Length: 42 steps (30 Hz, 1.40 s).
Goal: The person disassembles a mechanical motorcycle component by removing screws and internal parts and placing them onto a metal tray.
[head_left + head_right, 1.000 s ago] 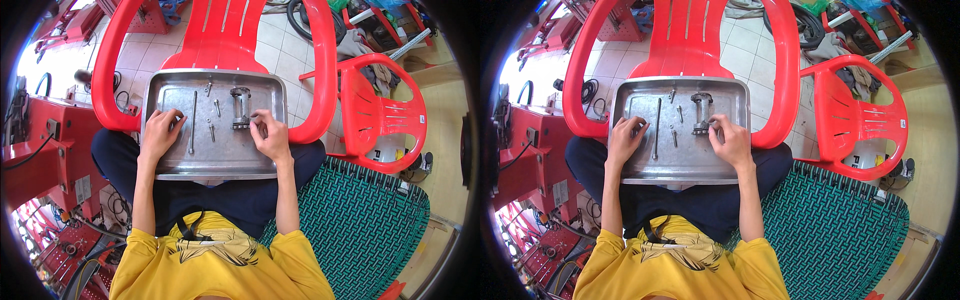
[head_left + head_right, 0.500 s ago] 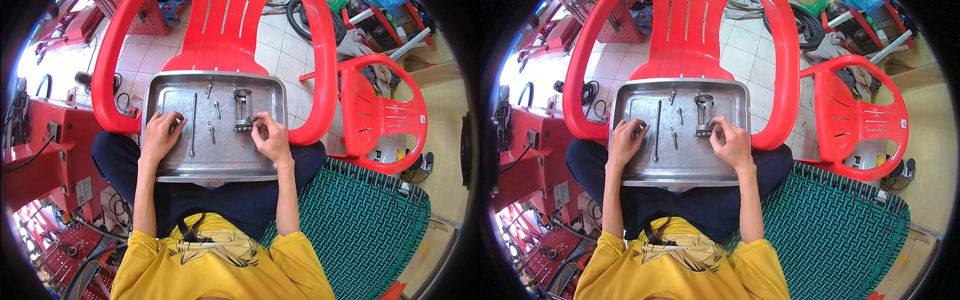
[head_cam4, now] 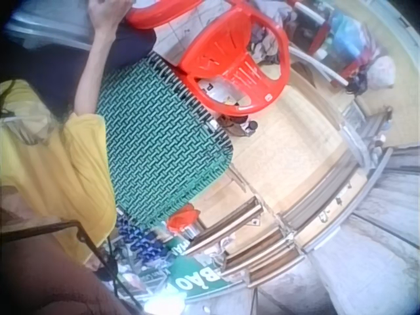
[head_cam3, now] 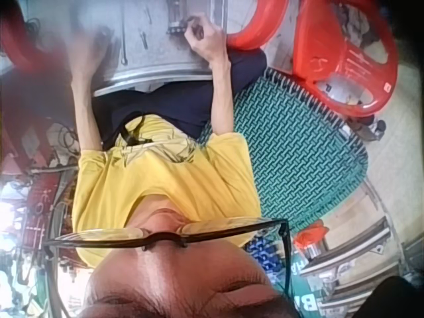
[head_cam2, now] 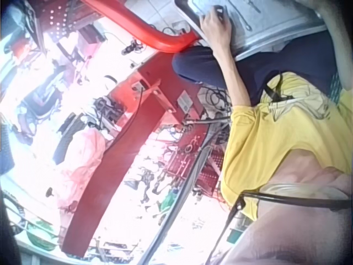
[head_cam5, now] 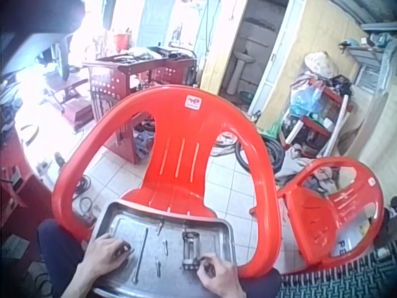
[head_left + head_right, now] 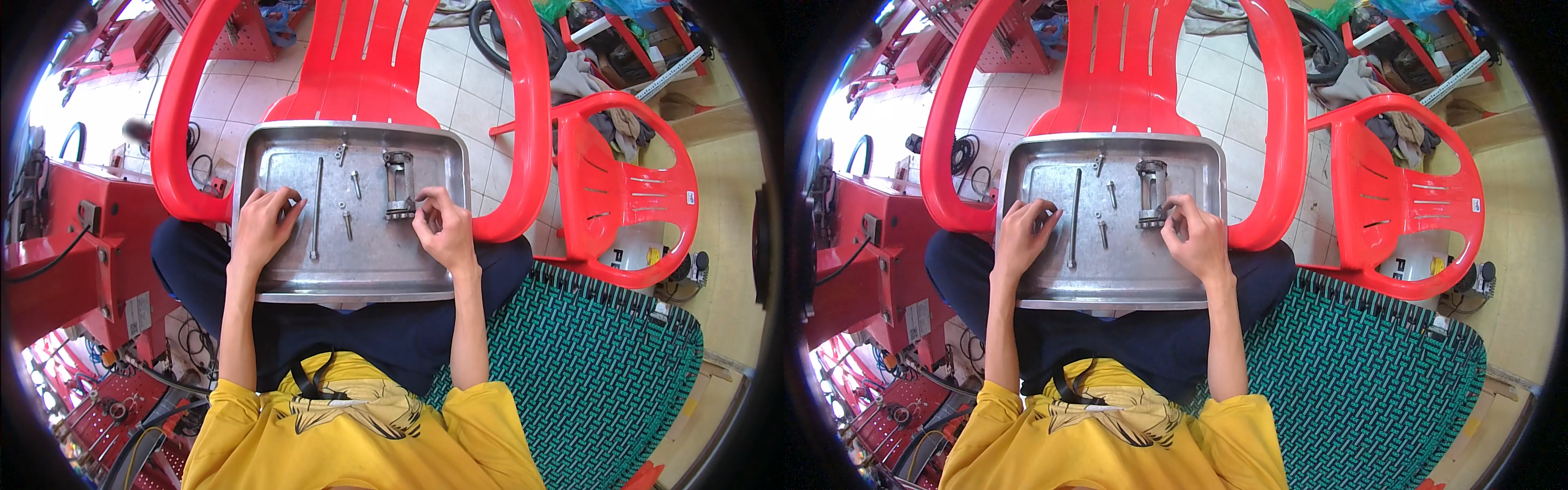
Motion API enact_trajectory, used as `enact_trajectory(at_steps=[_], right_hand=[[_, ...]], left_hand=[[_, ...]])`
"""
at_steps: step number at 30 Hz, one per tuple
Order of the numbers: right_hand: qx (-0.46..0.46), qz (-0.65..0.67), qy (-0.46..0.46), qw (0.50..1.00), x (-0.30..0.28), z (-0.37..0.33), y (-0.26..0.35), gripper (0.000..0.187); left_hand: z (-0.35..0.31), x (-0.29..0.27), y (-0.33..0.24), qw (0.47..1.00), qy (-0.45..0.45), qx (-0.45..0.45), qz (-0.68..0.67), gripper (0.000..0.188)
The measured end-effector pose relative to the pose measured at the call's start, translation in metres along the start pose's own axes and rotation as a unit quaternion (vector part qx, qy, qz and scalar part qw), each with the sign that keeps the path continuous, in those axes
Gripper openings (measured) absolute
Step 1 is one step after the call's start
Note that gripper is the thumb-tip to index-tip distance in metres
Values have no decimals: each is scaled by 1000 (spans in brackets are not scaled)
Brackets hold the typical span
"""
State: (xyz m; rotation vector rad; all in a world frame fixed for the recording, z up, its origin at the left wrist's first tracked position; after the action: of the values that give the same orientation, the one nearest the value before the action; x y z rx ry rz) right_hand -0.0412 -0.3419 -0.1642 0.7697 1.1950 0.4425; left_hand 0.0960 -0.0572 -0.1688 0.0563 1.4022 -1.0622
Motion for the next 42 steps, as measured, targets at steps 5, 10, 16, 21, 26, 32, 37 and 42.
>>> enact_trajectory(at_steps=[5,10,16,21,26,32,37,42], right_hand=[[3,1,-1,1000,0,1,-1,27],[6,3,-1,1000,-1,1,0,27],[-13,2,-1,1000,0,1,2,25],[-10,10,6,1000,-2,1,6,22],[-16,26,-16,999,-1,1,3,21],[-8,10,-18,1000,-1,2,5,19],[-13,-5,-10,1000,1,2,5,14],[-46,-27,17,998,1,3,10,10]], left_hand=[[1,-1,-1,1000,1,5,-3,14],[1,0,0,1000,-4,9,-2,13],[2,0,-1,1000,-7,11,-1,13],[1,0,1,1000,-1,7,1,13],[1,1,0,1000,3,5,2,13],[0,0,1,1000,7,3,-1,13],[0,-1,-1,1000,12,-6,3,13],[1,0,1,1000,9,2,-6,15]])
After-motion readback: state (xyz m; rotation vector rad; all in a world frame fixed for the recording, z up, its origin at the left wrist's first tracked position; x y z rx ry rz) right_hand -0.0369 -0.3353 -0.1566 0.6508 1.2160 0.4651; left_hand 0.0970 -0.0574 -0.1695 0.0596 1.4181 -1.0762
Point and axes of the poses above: each hand's wrist, its own z-axis towards the middle knuckle, its own x-axis out of the palm, y = z × x, the point moved 2 cm from there along z, towards the middle knuckle, and after that the axes turned 1 degree about x, right-handed, at the moved point
